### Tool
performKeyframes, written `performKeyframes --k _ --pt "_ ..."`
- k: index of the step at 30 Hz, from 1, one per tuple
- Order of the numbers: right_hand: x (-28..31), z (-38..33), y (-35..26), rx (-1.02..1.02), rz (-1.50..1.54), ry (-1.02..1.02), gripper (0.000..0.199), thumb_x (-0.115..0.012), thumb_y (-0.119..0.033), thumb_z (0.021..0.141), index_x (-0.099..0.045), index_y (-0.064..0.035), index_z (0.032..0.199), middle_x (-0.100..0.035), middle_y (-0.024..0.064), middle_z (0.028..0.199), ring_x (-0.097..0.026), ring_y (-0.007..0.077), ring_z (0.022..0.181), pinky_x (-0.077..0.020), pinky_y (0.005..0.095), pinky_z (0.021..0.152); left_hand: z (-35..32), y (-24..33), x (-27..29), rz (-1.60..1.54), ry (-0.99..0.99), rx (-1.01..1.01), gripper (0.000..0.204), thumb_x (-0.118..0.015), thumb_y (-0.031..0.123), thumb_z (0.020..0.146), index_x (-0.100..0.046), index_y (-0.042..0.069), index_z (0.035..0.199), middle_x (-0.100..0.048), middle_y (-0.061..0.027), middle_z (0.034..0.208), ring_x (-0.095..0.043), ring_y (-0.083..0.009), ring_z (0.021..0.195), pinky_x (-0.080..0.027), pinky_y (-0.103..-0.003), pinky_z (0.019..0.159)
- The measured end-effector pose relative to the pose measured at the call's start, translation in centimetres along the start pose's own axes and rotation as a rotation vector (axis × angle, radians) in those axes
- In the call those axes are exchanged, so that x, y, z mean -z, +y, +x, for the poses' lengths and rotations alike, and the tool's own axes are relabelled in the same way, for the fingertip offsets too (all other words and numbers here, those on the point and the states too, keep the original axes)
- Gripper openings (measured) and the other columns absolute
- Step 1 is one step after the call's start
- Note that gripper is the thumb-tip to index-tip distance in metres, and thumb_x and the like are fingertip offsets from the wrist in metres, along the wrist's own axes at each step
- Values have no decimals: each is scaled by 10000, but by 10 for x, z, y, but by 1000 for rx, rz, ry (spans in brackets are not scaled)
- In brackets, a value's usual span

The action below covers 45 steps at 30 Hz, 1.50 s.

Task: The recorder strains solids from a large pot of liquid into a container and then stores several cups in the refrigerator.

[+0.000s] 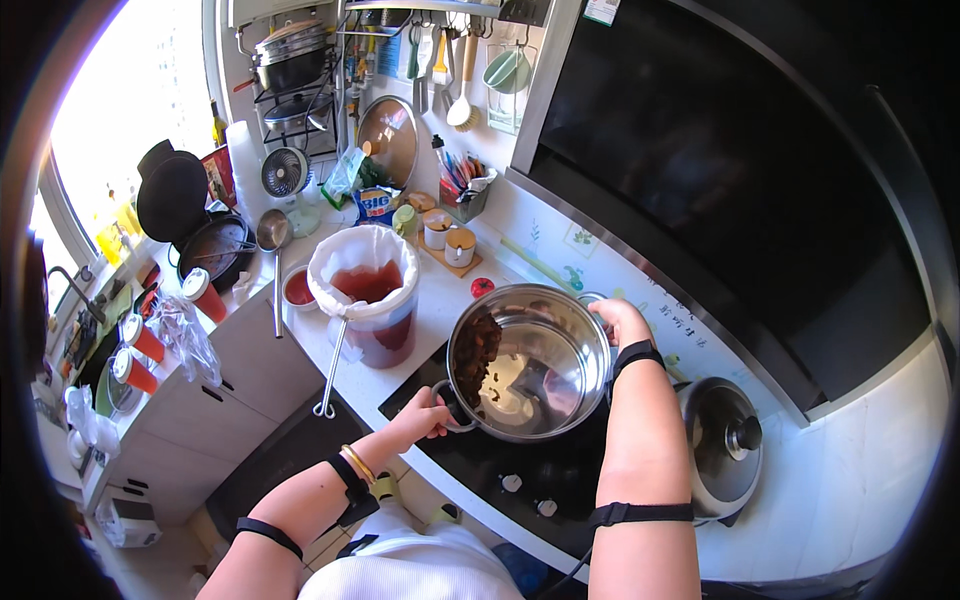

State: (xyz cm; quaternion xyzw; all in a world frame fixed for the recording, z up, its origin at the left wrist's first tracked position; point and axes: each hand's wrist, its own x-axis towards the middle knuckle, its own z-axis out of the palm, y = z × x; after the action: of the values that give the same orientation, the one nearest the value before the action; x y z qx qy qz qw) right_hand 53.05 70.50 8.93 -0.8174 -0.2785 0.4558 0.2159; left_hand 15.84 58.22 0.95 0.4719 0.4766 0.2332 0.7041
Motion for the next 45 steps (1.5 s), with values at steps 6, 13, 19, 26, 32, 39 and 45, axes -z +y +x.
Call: performKeyframes --k 6,13,19,26,32,39,45 --pt "3 25 16 -37 38 71 387 -590 -333 849 -580 -53 1116 -601 169 952 -606 255 692 -527 390 618 12 12 -4 39 -49 -9 196 -557 100 799 -416 40 921 -593 -79 772 -552 -129 623 -427 -231 526" --pt "-6 9 18 -33 129 29 335 -590 -339 854 -587 -91 1079 -624 132 887 -613 231 733 -526 346 585 26 7 -6 32 11 -90 274 -610 158 780 -431 -7 906 -595 -98 768 -581 -149 600 -470 -275 545" --pt "-10 34 37 33 82 67 474 -564 -379 883 -539 -31 1203 -622 179 1056 -623 266 839 -518 388 694 29 8 -8 -17 -7 -123 252 -595 138 796 -415 22 927 -583 -93 773 -582 -153 617 -471 -276 568" --pt "-8 60 36 42 -123 142 560 -548 -379 906 -451 8 1299 -495 235 1300 -536 335 1121 -449 463 909 -9 -12 20 12 -383 45 544 -523 449 930 -362 82 1299 -586 -56 1208 -620 -144 895 -472 -270 730" --pt "-38 22 -8 568 -533 621 540 -637 -357 818 -514 -20 1221 -531 238 1200 -464 387 1167 -387 433 981 -63 -50 131 -3 -82 -21 543 -347 468 980 -617 14 1110 -639 -113 1093 -612 -192 975 -478 -331 856" --pt "-142 -51 -60 1000 -411 184 359 -676 -321 796 -616 -77 1052 -554 208 1098 -498 377 1071 -406 435 952 -95 43 131 -104 85 -107 382 -434 353 984 -581 9 1065 -666 -114 885 -632 -148 800 -469 -231 752" --pt "-186 -76 -75 991 -410 -55 356 -671 -330 804 -624 -91 1065 -556 187 1120 -490 357 1091 -411 408 955 -97 48 114 11 303 -315 230 -593 276 929 -498 72 880 -471 38 631 -449 -39 573 -375 -196 518"
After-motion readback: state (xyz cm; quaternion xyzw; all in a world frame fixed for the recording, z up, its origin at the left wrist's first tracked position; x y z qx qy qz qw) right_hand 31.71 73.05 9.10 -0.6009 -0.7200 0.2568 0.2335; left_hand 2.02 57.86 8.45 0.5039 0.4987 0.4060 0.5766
